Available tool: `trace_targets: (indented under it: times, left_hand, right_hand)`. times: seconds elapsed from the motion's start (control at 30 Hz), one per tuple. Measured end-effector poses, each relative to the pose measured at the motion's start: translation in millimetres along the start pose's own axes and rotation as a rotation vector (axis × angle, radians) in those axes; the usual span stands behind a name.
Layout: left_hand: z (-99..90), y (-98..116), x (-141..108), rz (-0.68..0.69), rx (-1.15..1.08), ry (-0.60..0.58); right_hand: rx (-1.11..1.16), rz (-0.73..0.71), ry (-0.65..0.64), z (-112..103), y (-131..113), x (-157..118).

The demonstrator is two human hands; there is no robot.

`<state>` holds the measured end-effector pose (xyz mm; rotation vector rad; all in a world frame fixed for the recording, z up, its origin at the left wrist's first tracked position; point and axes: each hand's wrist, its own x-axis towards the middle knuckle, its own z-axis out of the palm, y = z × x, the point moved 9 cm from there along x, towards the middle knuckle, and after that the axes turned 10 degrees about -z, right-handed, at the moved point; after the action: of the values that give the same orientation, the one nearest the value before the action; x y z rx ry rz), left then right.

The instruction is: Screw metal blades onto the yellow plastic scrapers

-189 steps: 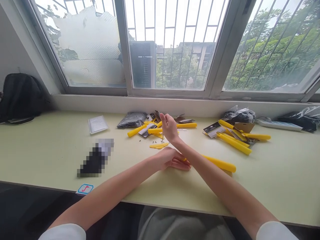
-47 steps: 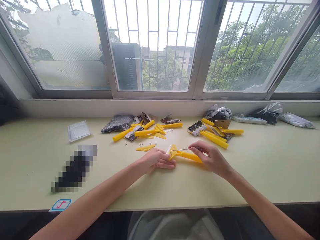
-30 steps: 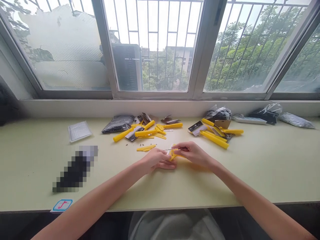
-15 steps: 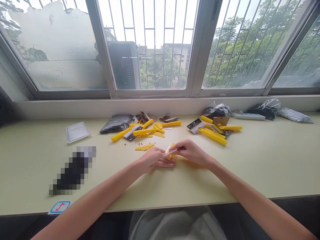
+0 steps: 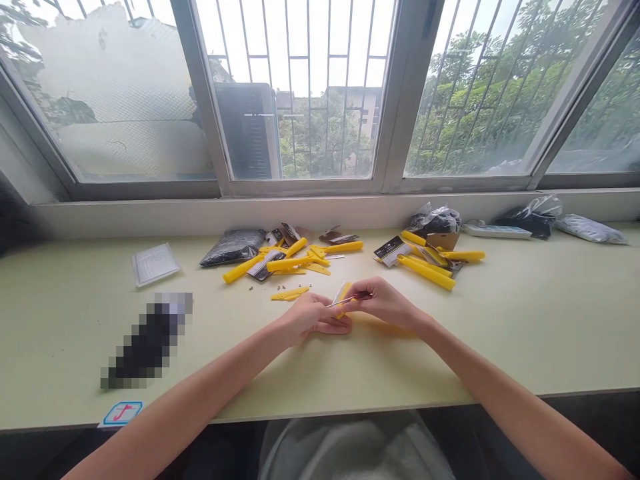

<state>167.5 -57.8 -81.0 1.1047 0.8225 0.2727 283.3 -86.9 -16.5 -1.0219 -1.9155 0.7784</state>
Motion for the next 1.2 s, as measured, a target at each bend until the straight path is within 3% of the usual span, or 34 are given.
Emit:
trace_targets:
  times: [0.33, 0.6, 0.87, 1.2]
  left_hand:
    - [9.2, 11.9, -9.3, 0.196, 0.078, 0.084]
    - [13.0, 18.7, -9.3, 0.405, 0.126, 0.115]
    - [17.9, 24.0, -11.7, 0.564, 0.283, 0.154]
    - [25.0, 28.1, -15.7, 0.578, 0.307, 0.154]
  right_hand:
    - [-0.185, -0.027, 0.058, -7.7, -2.9, -3.3]
    - [-0.607, -0.210, 0.116, -6.8, -24.9, -7.7]
    - [-0.647, -0.335, 0.185, -6.7, -30.8, -19.8]
    - [-0.712, -0.363, 0.202, -8.6, -34.8, -26.5]
